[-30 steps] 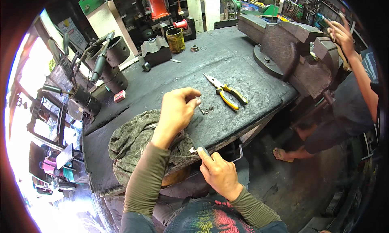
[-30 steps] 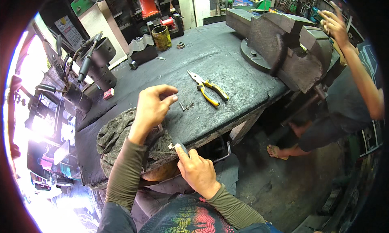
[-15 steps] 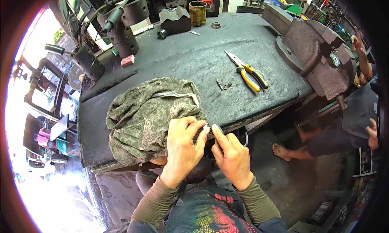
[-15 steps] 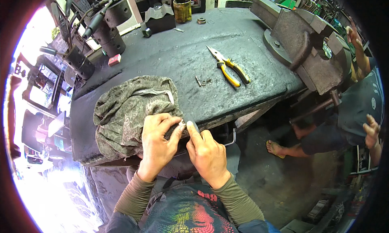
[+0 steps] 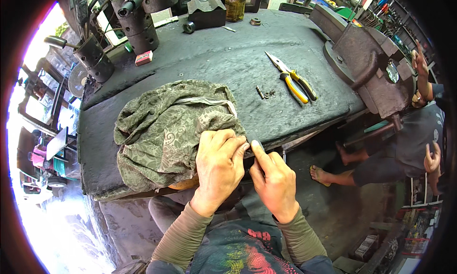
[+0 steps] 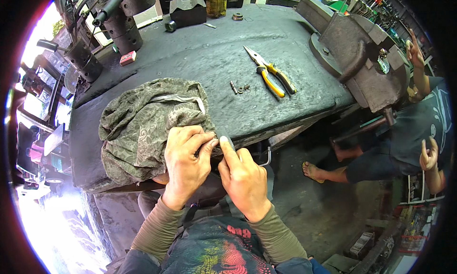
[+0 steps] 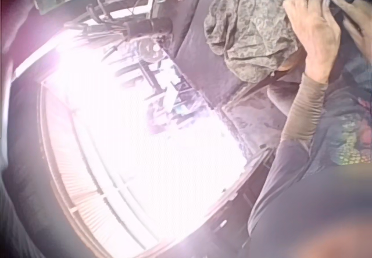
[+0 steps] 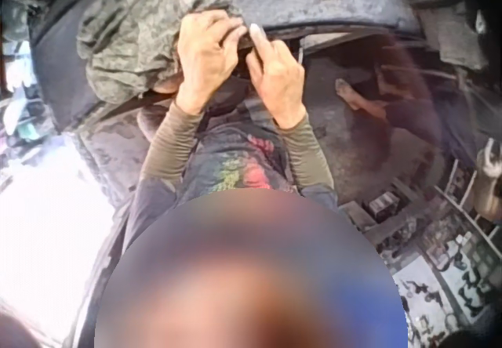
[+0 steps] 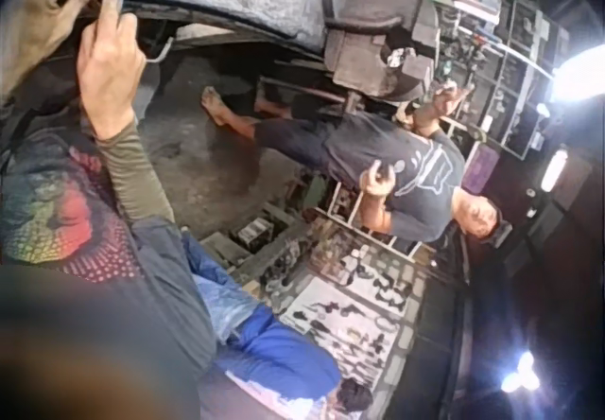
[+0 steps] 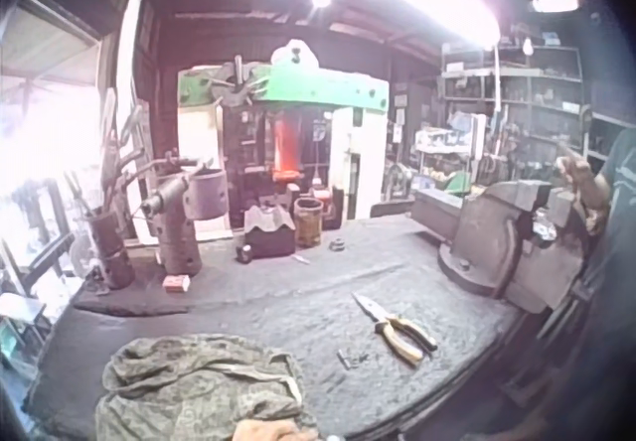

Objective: The person holds a small metal component and repeatedly inserts and removes a thin orange strip or wire, then handles a small metal piece and a dark strap-like object on the workbench. The person manipulates these items by hand without using tools.

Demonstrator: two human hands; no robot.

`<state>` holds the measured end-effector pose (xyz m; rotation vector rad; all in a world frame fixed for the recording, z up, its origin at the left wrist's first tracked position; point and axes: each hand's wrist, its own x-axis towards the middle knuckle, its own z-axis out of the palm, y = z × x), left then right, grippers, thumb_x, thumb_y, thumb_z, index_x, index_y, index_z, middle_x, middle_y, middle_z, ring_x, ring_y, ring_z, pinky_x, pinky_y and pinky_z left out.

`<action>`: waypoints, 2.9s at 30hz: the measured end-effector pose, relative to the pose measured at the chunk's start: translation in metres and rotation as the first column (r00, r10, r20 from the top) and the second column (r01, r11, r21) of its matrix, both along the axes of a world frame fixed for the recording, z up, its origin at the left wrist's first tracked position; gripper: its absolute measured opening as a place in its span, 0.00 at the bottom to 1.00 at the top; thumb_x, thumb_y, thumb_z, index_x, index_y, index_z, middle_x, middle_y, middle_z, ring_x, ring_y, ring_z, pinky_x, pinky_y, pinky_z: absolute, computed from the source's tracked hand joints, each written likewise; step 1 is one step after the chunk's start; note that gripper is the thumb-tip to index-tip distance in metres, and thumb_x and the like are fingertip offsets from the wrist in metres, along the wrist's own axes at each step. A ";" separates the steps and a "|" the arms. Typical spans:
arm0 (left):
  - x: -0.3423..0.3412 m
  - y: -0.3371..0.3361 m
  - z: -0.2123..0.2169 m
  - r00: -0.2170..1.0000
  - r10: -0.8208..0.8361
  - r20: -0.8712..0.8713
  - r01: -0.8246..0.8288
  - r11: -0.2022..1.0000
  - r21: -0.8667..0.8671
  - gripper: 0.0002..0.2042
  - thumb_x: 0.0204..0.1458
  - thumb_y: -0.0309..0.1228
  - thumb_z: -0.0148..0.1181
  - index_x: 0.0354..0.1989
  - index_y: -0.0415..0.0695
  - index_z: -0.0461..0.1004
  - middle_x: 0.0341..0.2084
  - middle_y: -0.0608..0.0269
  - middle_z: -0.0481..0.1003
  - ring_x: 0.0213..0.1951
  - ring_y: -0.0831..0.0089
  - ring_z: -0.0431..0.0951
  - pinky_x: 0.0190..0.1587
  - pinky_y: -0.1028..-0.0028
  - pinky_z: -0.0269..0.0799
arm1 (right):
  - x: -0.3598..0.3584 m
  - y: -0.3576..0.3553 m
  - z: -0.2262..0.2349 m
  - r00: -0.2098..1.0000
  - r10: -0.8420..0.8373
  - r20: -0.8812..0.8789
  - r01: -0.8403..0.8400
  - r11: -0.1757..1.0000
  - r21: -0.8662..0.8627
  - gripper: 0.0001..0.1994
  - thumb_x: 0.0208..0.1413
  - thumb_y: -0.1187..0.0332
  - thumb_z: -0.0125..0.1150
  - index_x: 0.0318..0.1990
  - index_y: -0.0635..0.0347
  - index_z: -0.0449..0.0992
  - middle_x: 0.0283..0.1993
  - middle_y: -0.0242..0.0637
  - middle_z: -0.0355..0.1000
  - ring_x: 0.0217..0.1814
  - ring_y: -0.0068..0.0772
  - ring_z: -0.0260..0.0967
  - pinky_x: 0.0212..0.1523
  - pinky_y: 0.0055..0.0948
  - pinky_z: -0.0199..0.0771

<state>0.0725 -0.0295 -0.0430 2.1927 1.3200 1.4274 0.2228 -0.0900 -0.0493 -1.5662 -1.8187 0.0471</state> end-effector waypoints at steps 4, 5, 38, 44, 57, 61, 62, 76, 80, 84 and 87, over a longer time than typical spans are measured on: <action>0.001 0.000 0.001 1.000 0.007 0.016 -0.007 1.000 -0.020 0.08 0.50 0.22 0.78 0.38 0.42 0.88 0.36 0.60 0.81 0.43 0.57 0.79 0.47 0.61 0.76 | -0.003 0.000 0.005 0.999 -0.019 0.041 0.019 1.000 -0.011 0.23 0.63 0.71 0.71 0.66 0.59 0.83 0.33 0.40 0.69 0.25 0.45 0.75 0.25 0.43 0.77; 0.001 -0.001 0.001 1.000 0.015 0.008 -0.015 1.000 -0.023 0.08 0.49 0.21 0.78 0.37 0.42 0.88 0.36 0.60 0.82 0.43 0.57 0.79 0.47 0.61 0.76 | -0.003 -0.002 0.006 0.999 -0.023 0.039 0.024 1.000 -0.008 0.23 0.63 0.71 0.71 0.66 0.59 0.83 0.33 0.41 0.69 0.25 0.45 0.75 0.25 0.43 0.77; -0.003 0.001 -0.005 0.997 -0.030 -0.073 0.036 0.997 0.074 0.07 0.54 0.24 0.76 0.40 0.43 0.86 0.38 0.60 0.80 0.44 0.55 0.78 0.48 0.60 0.76 | -0.012 -0.010 -0.018 0.994 -0.073 -0.084 0.080 0.993 0.085 0.25 0.61 0.76 0.72 0.67 0.61 0.83 0.33 0.41 0.70 0.27 0.42 0.75 0.29 0.40 0.77; 0.001 0.000 -0.003 0.998 -0.025 -0.061 0.029 0.998 0.063 0.07 0.51 0.21 0.76 0.37 0.41 0.86 0.38 0.58 0.81 0.43 0.53 0.79 0.48 0.60 0.76 | -0.008 -0.002 -0.006 0.999 -0.034 0.017 0.033 0.999 0.043 0.24 0.65 0.69 0.70 0.69 0.59 0.81 0.36 0.41 0.71 0.28 0.46 0.78 0.28 0.42 0.80; 0.001 0.001 -0.004 0.998 -0.018 -0.059 0.023 0.996 0.080 0.06 0.51 0.21 0.74 0.37 0.41 0.84 0.37 0.58 0.80 0.43 0.53 0.77 0.48 0.60 0.75 | -0.005 -0.008 -0.006 1.000 -0.005 0.003 0.005 1.000 0.031 0.24 0.65 0.69 0.70 0.68 0.60 0.81 0.35 0.42 0.70 0.27 0.47 0.77 0.27 0.44 0.79; 0.001 0.002 -0.003 0.997 -0.029 -0.067 0.033 0.998 0.058 0.06 0.52 0.22 0.74 0.37 0.41 0.84 0.39 0.57 0.80 0.43 0.52 0.77 0.48 0.59 0.75 | -0.006 -0.008 -0.004 1.000 -0.027 -0.017 0.027 0.999 0.047 0.24 0.63 0.72 0.71 0.68 0.59 0.82 0.34 0.41 0.70 0.28 0.46 0.75 0.28 0.43 0.77; 0.001 0.002 -0.003 0.998 -0.024 -0.065 0.028 0.998 0.064 0.06 0.52 0.22 0.74 0.37 0.41 0.84 0.39 0.57 0.80 0.44 0.52 0.77 0.48 0.59 0.75 | -0.006 -0.008 -0.003 0.999 -0.005 -0.044 0.011 0.991 0.130 0.24 0.63 0.73 0.71 0.67 0.59 0.82 0.33 0.41 0.71 0.28 0.46 0.74 0.29 0.43 0.76; 0.001 0.003 -0.004 0.996 -0.030 -0.087 0.035 0.997 0.063 0.07 0.50 0.21 0.74 0.37 0.40 0.84 0.38 0.59 0.79 0.43 0.53 0.76 0.47 0.60 0.75 | -0.008 -0.005 -0.006 0.999 -0.030 -0.028 0.030 1.000 0.009 0.25 0.65 0.70 0.69 0.69 0.60 0.81 0.36 0.42 0.70 0.27 0.47 0.77 0.28 0.44 0.79; 0.000 0.002 -0.003 0.995 -0.020 -0.096 0.026 0.998 0.066 0.07 0.50 0.21 0.74 0.37 0.41 0.84 0.38 0.59 0.79 0.42 0.54 0.76 0.48 0.60 0.75 | -0.010 -0.006 -0.003 0.998 -0.023 -0.062 0.024 0.999 0.026 0.24 0.65 0.70 0.69 0.69 0.60 0.81 0.36 0.43 0.70 0.27 0.48 0.77 0.28 0.44 0.79; 0.002 0.002 0.000 0.996 -0.030 -0.086 0.034 0.999 0.041 0.07 0.50 0.21 0.74 0.37 0.41 0.83 0.37 0.59 0.79 0.42 0.54 0.76 0.48 0.60 0.75 | -0.010 -0.005 0.000 0.997 -0.026 -0.070 0.027 1.000 0.010 0.24 0.64 0.70 0.70 0.69 0.60 0.81 0.35 0.41 0.70 0.26 0.46 0.76 0.27 0.44 0.78; 0.002 0.001 0.002 0.997 -0.010 -0.076 0.011 1.000 0.007 0.06 0.49 0.19 0.74 0.35 0.40 0.85 0.37 0.57 0.81 0.42 0.53 0.78 0.47 0.59 0.75 | -0.010 -0.009 0.000 0.996 -0.017 -0.088 0.024 0.997 0.076 0.23 0.66 0.70 0.68 0.68 0.60 0.81 0.37 0.45 0.72 0.28 0.51 0.78 0.29 0.44 0.79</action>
